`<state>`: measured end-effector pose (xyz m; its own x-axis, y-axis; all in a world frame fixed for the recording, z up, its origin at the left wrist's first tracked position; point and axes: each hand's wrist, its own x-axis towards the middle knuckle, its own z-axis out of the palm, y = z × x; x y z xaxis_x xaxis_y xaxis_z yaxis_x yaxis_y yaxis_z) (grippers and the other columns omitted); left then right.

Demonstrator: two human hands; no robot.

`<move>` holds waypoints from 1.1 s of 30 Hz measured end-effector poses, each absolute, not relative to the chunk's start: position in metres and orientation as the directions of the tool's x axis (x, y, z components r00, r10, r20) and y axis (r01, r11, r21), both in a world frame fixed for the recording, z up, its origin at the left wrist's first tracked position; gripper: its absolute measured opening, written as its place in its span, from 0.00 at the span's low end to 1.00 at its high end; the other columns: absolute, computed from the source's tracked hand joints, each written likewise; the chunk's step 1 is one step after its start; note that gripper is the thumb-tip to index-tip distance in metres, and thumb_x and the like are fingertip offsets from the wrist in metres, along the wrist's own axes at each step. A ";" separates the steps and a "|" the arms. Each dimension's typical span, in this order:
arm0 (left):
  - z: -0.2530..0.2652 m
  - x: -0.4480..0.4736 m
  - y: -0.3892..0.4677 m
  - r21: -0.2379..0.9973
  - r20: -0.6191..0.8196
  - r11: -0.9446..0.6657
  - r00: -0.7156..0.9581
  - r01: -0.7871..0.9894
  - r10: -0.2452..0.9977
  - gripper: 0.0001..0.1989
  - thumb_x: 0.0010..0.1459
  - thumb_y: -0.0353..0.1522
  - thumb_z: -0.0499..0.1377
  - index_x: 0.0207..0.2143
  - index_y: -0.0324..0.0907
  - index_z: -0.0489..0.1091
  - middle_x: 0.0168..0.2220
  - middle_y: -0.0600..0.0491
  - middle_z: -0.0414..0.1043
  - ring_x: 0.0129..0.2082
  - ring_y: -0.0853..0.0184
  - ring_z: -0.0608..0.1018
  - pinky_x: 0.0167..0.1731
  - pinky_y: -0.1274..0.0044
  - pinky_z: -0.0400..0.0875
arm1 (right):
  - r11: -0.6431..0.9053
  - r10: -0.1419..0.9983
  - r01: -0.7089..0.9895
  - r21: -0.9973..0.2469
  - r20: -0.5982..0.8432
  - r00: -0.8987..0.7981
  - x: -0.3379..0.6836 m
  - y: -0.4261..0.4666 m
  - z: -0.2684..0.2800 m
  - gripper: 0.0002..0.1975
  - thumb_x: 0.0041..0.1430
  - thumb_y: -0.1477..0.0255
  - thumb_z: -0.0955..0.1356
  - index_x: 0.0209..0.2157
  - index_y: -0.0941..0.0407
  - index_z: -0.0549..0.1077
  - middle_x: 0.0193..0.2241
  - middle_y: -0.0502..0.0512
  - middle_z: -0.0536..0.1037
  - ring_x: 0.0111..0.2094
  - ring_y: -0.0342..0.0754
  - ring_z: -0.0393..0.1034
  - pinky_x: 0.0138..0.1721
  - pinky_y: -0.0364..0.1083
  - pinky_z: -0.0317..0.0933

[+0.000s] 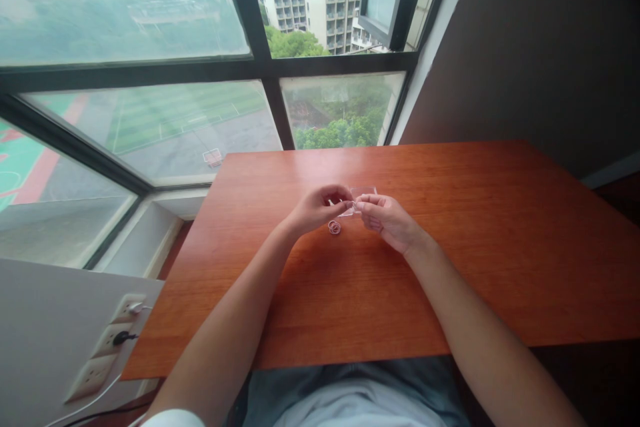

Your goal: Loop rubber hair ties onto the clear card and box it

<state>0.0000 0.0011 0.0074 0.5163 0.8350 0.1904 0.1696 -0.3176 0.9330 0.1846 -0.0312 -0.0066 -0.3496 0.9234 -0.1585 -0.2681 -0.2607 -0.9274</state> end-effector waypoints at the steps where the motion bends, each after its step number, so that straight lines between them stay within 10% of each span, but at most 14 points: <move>1: 0.007 0.000 0.001 0.931 0.192 -0.320 0.509 0.177 0.839 0.13 0.55 0.40 0.62 0.32 0.36 0.72 0.27 0.53 0.71 0.25 0.74 0.68 0.23 0.82 0.60 | -0.257 0.929 -0.267 -0.929 -0.162 -0.332 0.184 -0.031 -0.007 0.15 0.46 0.63 0.74 0.30 0.58 0.73 0.17 0.42 0.58 0.18 0.35 0.45 0.20 0.41 0.37; 9: 0.000 -0.002 0.009 0.915 0.227 -0.333 0.392 0.227 0.891 0.10 0.54 0.37 0.62 0.31 0.37 0.72 0.27 0.53 0.72 0.26 0.73 0.70 0.24 0.82 0.62 | -0.109 0.993 -0.134 -0.985 -0.103 -0.051 0.180 -0.027 -0.007 0.15 0.44 0.62 0.73 0.28 0.57 0.70 0.15 0.42 0.62 0.18 0.37 0.49 0.20 0.41 0.41; 33: -0.023 0.000 0.023 0.868 0.289 -0.319 0.135 0.381 0.948 0.07 0.51 0.33 0.59 0.31 0.38 0.73 0.28 0.53 0.74 0.25 0.73 0.71 0.25 0.82 0.65 | 0.150 0.945 0.504 -0.851 -0.025 -0.325 0.175 -0.032 -0.024 0.08 0.53 0.68 0.66 0.30 0.56 0.75 0.22 0.47 0.71 0.24 0.42 0.62 0.27 0.42 0.53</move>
<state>0.0004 0.0232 -0.0228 0.1348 0.9479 0.2888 0.3814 -0.3186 0.8678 0.1747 -0.0324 -0.0235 -0.3247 0.9455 -0.0252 0.5038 0.1503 -0.8506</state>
